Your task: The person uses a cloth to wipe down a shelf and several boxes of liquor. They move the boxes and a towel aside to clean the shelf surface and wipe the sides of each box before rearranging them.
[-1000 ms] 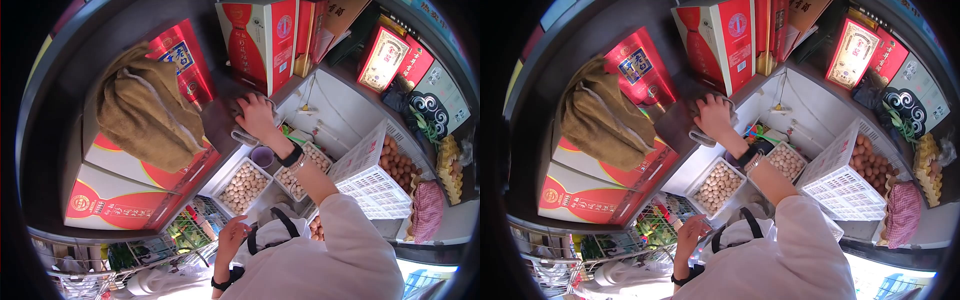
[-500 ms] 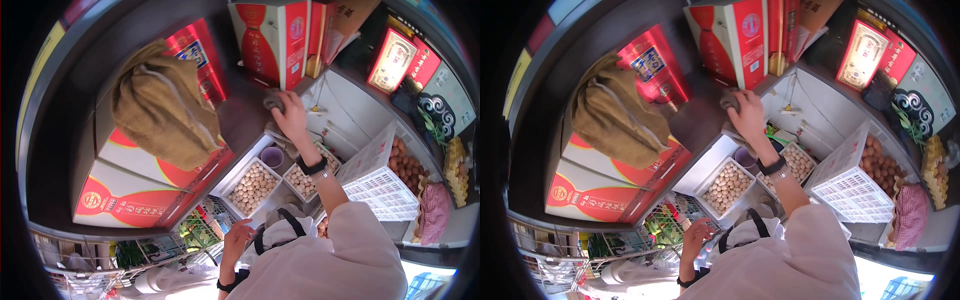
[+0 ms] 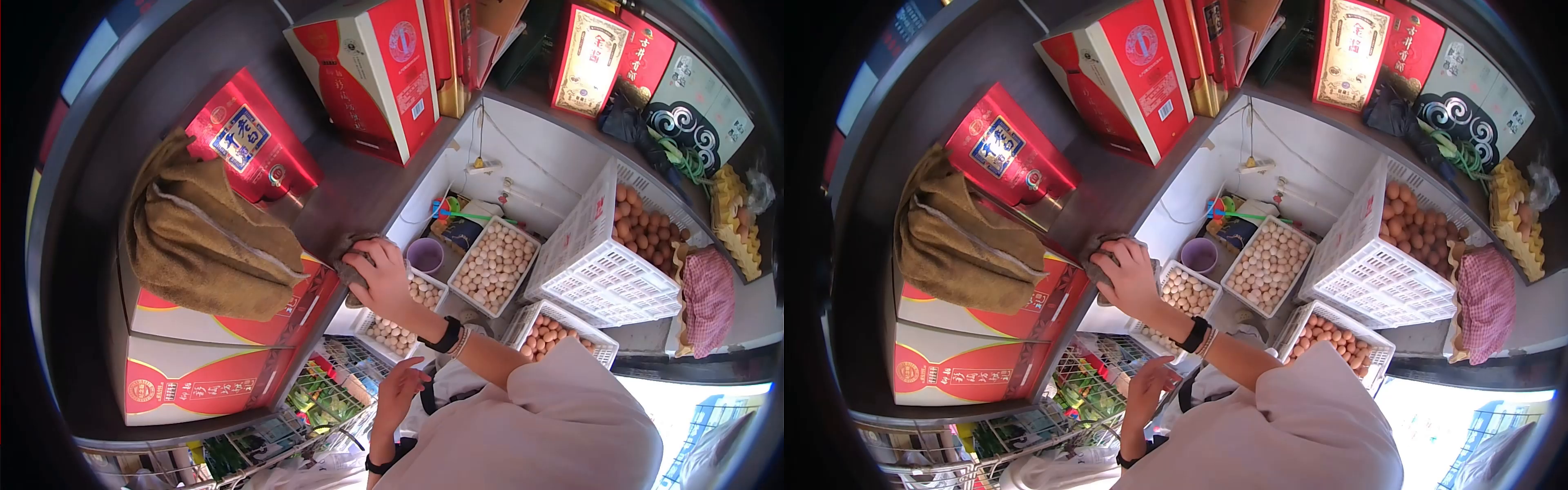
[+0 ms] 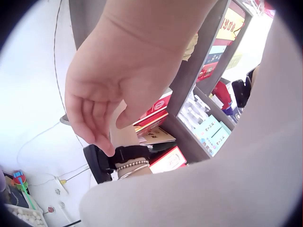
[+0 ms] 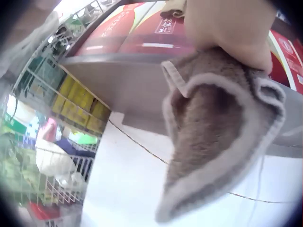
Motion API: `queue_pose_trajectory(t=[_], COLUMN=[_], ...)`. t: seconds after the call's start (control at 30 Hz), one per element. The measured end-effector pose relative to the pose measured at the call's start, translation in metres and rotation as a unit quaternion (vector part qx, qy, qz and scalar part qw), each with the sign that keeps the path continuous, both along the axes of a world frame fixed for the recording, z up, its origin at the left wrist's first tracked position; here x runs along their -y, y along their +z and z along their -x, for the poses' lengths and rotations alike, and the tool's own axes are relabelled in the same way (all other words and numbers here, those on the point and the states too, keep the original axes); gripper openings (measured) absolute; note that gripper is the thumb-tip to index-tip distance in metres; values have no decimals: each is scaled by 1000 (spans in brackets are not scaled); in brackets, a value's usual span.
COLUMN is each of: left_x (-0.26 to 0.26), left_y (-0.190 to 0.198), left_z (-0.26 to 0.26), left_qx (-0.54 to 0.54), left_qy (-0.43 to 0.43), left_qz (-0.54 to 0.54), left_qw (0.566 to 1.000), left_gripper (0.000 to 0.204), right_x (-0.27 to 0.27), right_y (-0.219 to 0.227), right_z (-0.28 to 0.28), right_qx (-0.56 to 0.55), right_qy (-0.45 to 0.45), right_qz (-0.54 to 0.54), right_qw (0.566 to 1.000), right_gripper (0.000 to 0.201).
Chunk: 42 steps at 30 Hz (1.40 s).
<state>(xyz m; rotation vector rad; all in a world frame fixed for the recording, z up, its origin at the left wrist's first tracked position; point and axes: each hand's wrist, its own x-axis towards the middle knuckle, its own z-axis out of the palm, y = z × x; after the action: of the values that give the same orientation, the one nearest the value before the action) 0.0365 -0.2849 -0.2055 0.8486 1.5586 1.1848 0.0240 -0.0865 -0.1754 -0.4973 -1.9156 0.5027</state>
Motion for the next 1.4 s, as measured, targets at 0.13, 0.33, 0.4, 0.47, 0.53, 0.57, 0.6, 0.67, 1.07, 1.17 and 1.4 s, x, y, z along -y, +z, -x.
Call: queue_pose_trajectory(t=[0.13, 0.33, 0.4, 0.47, 0.53, 0.57, 0.6, 0.67, 1.07, 1.17, 1.4], left_x=[-11, -13, -12, -12, -13, -14, -16, -23, -92, -102, -110], left_y=[3, 3, 3, 4, -2, -6, -7, -11, 8, 10, 8], left_z=[3, 21, 21, 23, 26, 25, 23, 20, 10, 15, 26], left_qx=[-23, -39, -38, -16, -19, -15, -9, 11, -47, -48, -54], left_qy=[2, 19, 23, 26, 19, 12, 9, -3, -90, -77, -1], left_qz=[9, 2, 14, 15, 20, 28, 26, 28, 20, 7, 17], left_qw=[1000, 999, 999, 999, 999, 999, 1000, 1000, 995, 996, 998], left_gripper=[27, 27, 27, 27, 26, 26, 26, 26, 27, 27, 26], right_x=[-38, -129, -167, -194, -217, -224, -230, -234, -142, -167, -326], right_y=[-12, -17, -23, -27, -15, -9, -4, -7, -3, 8, 17], right_z=[-15, -48, -59, -70, -77, -77, -76, -69, -78, -94, -123], right_qx=[6, 46, 19, -29, -96, -97, -75, 0, -23, -125, -167], right_qy=[75, 38, -29, -124, -176, -176, -171, -159, 162, 84, -108], right_qz=[-71, -168, -160, -85, -39, -39, -27, -50, 76, 159, 193], right_qw=[995, 984, 986, 988, 979, 979, 982, 986, 984, 976, 961], right_gripper=[41, 40, 40, 41, 40, 40, 40, 41, 43, 40, 40])
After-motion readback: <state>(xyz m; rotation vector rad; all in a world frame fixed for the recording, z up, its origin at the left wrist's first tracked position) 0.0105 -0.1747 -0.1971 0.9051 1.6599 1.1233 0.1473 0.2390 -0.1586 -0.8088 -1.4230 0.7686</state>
